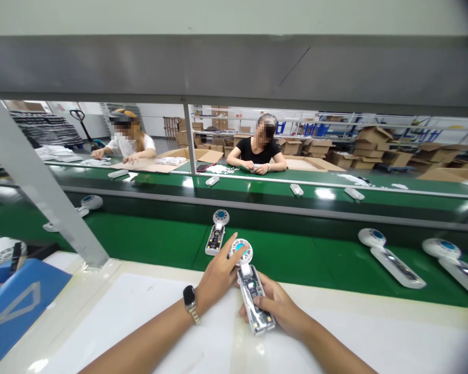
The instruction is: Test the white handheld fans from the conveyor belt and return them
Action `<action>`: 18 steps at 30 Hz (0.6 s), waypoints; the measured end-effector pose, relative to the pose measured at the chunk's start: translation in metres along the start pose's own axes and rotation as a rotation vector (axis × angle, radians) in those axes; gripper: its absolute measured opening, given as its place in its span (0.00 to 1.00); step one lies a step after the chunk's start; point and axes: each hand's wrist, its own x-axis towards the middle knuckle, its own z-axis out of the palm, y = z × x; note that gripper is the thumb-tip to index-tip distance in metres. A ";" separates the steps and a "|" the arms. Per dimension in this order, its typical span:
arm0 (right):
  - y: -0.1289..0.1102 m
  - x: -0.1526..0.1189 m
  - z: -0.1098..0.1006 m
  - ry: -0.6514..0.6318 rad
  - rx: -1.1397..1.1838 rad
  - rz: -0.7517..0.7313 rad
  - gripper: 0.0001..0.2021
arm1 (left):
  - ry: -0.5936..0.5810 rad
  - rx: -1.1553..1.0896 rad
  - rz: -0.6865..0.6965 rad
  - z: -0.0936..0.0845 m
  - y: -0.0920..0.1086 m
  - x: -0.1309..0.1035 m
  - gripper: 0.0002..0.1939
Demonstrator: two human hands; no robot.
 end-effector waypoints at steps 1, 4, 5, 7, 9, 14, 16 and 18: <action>-0.001 0.000 0.000 0.004 0.003 0.003 0.35 | -0.001 -0.002 -0.002 0.000 0.000 0.000 0.33; -0.002 0.000 0.001 0.008 -0.005 0.018 0.35 | 0.007 -0.009 0.001 -0.002 0.001 0.000 0.32; -0.001 0.000 0.000 0.009 -0.008 0.023 0.35 | 0.013 -0.011 0.006 -0.002 0.002 0.001 0.32; -0.001 0.000 0.000 0.005 -0.013 0.027 0.35 | 0.025 -0.013 0.015 -0.003 0.002 0.001 0.33; 0.000 0.000 -0.001 0.004 -0.015 0.018 0.35 | 0.027 -0.015 0.018 -0.003 0.002 0.000 0.34; -0.001 0.001 0.000 0.003 -0.026 0.001 0.33 | 0.020 -0.015 0.004 -0.002 0.000 0.000 0.34; -0.001 0.002 0.001 0.011 -0.029 0.002 0.34 | 0.025 -0.014 0.009 -0.001 -0.001 -0.001 0.35; -0.001 0.002 0.002 0.014 -0.026 0.009 0.35 | 0.018 -0.013 0.009 -0.001 -0.002 -0.001 0.35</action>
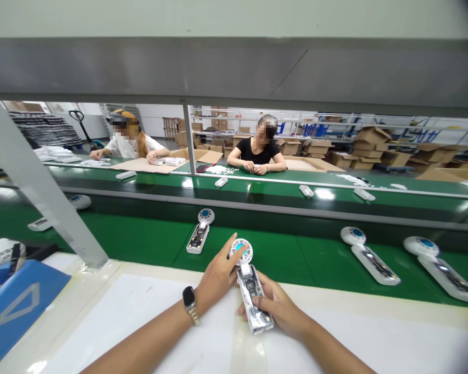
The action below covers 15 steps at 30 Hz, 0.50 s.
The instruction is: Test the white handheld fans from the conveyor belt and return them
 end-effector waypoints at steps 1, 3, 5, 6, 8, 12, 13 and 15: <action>0.000 0.000 0.000 0.005 0.004 0.004 0.35 | -0.011 0.001 -0.006 0.000 0.000 0.000 0.35; 0.002 0.000 0.000 0.028 0.014 0.005 0.36 | -0.040 0.004 -0.028 0.001 0.001 0.000 0.36; 0.005 0.001 -0.001 0.080 0.033 -0.022 0.36 | -0.061 0.000 -0.058 0.002 0.002 -0.001 0.36; 0.006 0.002 -0.003 0.119 0.047 -0.042 0.37 | -0.064 -0.006 -0.073 0.003 0.002 -0.001 0.36; 0.008 0.005 -0.007 0.211 0.082 -0.083 0.39 | -0.057 -0.016 -0.097 0.004 0.002 -0.001 0.36; 0.004 0.013 -0.020 0.377 0.140 -0.196 0.52 | -0.052 -0.006 -0.111 0.007 0.000 -0.003 0.34; 0.003 0.015 -0.025 0.408 0.132 -0.215 0.54 | -0.054 -0.001 -0.108 0.007 0.000 -0.003 0.33; 0.000 0.018 -0.036 0.477 0.085 -0.231 0.54 | -0.057 0.009 -0.106 0.008 0.000 -0.004 0.32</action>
